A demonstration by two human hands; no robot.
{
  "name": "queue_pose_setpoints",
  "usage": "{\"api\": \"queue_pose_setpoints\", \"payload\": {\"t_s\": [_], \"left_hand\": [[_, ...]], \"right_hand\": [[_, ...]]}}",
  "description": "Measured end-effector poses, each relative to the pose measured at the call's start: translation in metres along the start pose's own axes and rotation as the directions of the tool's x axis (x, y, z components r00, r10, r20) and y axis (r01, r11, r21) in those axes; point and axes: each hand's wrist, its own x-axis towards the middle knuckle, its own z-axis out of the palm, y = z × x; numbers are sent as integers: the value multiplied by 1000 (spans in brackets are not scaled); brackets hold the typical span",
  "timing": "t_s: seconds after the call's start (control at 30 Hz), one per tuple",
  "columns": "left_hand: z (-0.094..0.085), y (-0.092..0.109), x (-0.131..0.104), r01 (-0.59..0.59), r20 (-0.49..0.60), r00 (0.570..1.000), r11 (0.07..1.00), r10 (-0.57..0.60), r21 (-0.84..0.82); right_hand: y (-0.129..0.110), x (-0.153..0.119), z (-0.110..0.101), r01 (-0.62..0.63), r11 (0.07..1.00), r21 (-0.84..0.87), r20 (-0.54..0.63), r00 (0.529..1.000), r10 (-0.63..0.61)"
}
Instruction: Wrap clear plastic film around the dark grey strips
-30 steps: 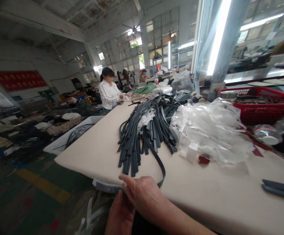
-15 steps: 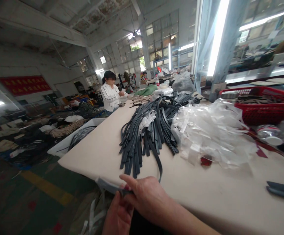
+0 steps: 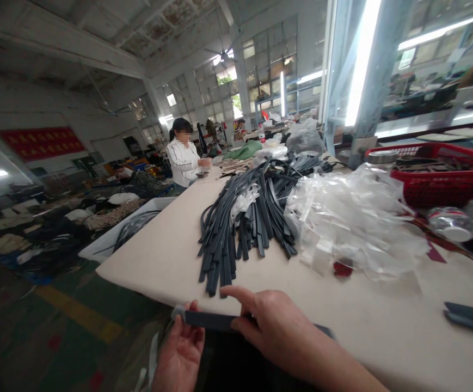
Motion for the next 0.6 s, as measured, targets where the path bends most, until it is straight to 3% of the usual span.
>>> {"api": "queue_pose_setpoints", "payload": {"t_s": [0.07, 0.2, 0.27, 0.4, 0.5, 0.6], "left_hand": [[-1, -3, -2, 43, 24, 999, 999, -44, 11], [-2, -26, -9, 205, 181, 960, 977, -213, 65], [1, -25, -9, 206, 140, 967, 976, -214, 71], [8, 3, -3, 103, -64, 993, 994, -100, 37], [8, 15, -1, 102, -79, 992, 994, -99, 38], [6, 10, -4, 155, -81, 985, 987, -151, 40]], "right_hand": [[-1, 1, 2, 2, 999, -39, 11, 1000, -2], [-5, 15, 28, 33, 999, -8, 21, 999, -33], [-3, 17, 31, 24, 999, 44, 14, 1000, -24], [8, -3, 0, 4, 985, 173, 73, 997, -17], [18, -25, -22, 49, 968, 246, 95, 993, -75], [25, -39, -22, 139, 946, 292, 36, 987, -156]]}}
